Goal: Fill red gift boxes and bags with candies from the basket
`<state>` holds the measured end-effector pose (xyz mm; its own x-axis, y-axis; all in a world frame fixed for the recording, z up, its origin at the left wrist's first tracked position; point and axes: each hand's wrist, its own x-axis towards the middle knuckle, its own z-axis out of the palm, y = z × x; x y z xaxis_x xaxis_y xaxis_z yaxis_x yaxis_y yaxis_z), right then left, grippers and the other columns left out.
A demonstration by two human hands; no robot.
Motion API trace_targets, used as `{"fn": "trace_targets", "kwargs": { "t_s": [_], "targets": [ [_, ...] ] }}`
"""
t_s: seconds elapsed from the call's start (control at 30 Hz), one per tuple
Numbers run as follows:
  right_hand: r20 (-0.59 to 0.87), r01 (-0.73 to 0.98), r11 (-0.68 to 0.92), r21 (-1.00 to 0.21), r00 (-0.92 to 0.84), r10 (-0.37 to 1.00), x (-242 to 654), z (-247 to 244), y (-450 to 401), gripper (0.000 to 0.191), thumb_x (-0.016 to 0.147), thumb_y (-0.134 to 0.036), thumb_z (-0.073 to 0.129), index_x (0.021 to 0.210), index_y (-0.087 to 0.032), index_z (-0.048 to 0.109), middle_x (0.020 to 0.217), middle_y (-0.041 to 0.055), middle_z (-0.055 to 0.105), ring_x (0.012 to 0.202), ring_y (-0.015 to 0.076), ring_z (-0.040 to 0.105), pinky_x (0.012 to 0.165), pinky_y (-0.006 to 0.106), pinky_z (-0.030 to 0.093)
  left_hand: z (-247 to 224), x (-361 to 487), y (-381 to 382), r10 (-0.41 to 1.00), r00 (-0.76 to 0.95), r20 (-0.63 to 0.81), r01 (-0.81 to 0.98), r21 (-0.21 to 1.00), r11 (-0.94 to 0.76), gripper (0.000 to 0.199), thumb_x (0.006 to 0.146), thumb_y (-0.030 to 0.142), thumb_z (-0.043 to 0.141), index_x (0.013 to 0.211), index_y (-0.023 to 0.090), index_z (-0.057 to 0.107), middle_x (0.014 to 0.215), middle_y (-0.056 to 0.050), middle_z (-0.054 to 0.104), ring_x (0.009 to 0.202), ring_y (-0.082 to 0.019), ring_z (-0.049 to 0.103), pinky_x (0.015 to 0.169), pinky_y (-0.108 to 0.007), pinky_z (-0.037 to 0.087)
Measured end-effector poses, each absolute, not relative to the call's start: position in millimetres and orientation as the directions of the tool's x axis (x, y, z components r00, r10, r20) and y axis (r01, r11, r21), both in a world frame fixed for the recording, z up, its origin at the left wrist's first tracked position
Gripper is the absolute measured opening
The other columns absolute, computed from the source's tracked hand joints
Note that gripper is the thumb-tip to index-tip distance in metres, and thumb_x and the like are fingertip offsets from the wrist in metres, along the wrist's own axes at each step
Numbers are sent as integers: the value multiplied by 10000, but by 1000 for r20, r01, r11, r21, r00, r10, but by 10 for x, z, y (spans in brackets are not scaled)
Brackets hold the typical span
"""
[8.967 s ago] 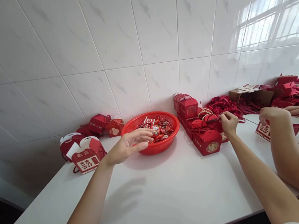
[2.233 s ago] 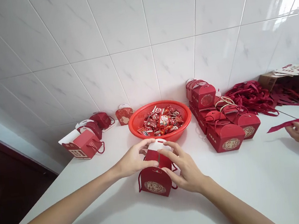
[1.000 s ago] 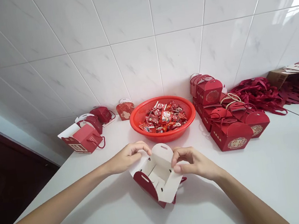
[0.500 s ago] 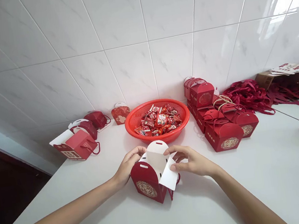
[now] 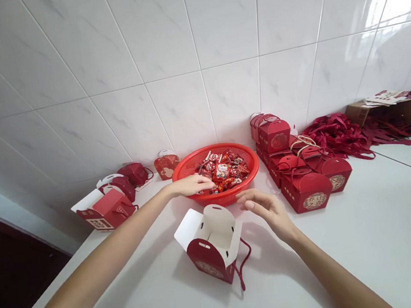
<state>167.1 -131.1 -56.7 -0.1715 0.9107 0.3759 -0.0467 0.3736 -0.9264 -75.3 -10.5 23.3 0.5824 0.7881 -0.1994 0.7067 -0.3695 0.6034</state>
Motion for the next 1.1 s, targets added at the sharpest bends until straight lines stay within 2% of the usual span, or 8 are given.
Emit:
{"fn": "trace_targets", "kwargs": {
  "t_s": [0.07, 0.17, 0.27, 0.37, 0.57, 0.67, 0.87, 1.1],
  "targets": [
    [371, -52, 368, -928, -146, 917, 1666, -580, -1295, 338, 858, -540, 674, 843, -210, 740, 1043, 94, 708, 903, 228, 653, 813, 365, 549, 145, -586, 73, 760, 576, -300, 770, 512, -381, 324, 702, 440, 696, 922, 215, 775, 1146, -92, 751, 1112, -324, 639, 934, -352, 470],
    [368, -37, 366, -930, -143, 919, 1663, -583, -1293, 323, 860, -521, 674, 843, -203, 726, 1047, 94, 704, 907, 221, 649, 796, 347, 547, 31, -344, 181, 730, 583, -356, 796, 427, -428, 521, 591, 328, 764, 1102, 228, 746, 1286, -116, 696, 1101, -335, 646, 884, -344, 498],
    [360, -19, 362, -932, -150, 921, 1656, -582, -1308, 305, 856, -511, 678, 838, -209, 718, 1049, 92, 698, 890, 216, 651, 780, 338, 548, 1, -202, 181, 707, 581, -404, 814, 300, -497, 626, 627, 238, 717, 1252, 248, 674, 1415, -111, 609, 1115, -318, 643, 842, -317, 509],
    [368, 14, 375, -927, -151, 917, 1642, -587, -1323, 289, 855, -506, 680, 829, -220, 716, 1023, 87, 697, 918, 227, 653, 758, 325, 542, 17, -176, 168, 660, 620, -424, 781, 253, -571, 587, 691, 170, 662, 1272, 246, 647, 1367, -81, 645, 1077, -270, 659, 818, -278, 504],
    [429, 142, 458, -877, -194, 882, 1595, -606, -1335, 244, 882, -458, 664, 840, -224, 716, 972, 75, 715, 848, 210, 660, 746, 326, 527, -43, -217, 166, 661, 729, -178, 671, 376, -639, 285, 696, 38, 608, 903, 175, 748, 986, -31, 764, 910, -210, 689, 798, -253, 493],
    [458, 190, 494, -849, -204, 865, 1584, -623, -1331, 220, 897, -428, 649, 872, -220, 715, 961, 74, 725, 795, 191, 655, 725, 318, 527, -81, -258, 176, 694, 718, -47, 627, 476, -616, 208, 681, 40, 649, 804, 175, 748, 905, -19, 765, 896, -208, 696, 840, -270, 503],
    [494, 246, 531, -811, -199, 847, 1596, -645, -1313, 196, 910, -386, 625, 851, -216, 702, 890, 67, 729, 799, 201, 669, 697, 312, 537, -95, -406, 194, 807, 543, 232, 367, 799, -477, 193, 725, 245, 761, 905, 175, 752, 1054, -58, 758, 1080, -244, 669, 1021, -376, 476],
    [596, 388, 630, -672, -221, 772, 1573, -712, -1295, 149, 942, -260, 553, 857, -220, 669, 873, 56, 711, 704, 162, 633, 643, 286, 528, -62, -399, 106, 847, 444, 293, 312, 835, -453, 349, 715, 303, 795, 1036, 169, 766, 1114, -80, 754, 1066, -261, 678, 922, -350, 537]
  ]
}}
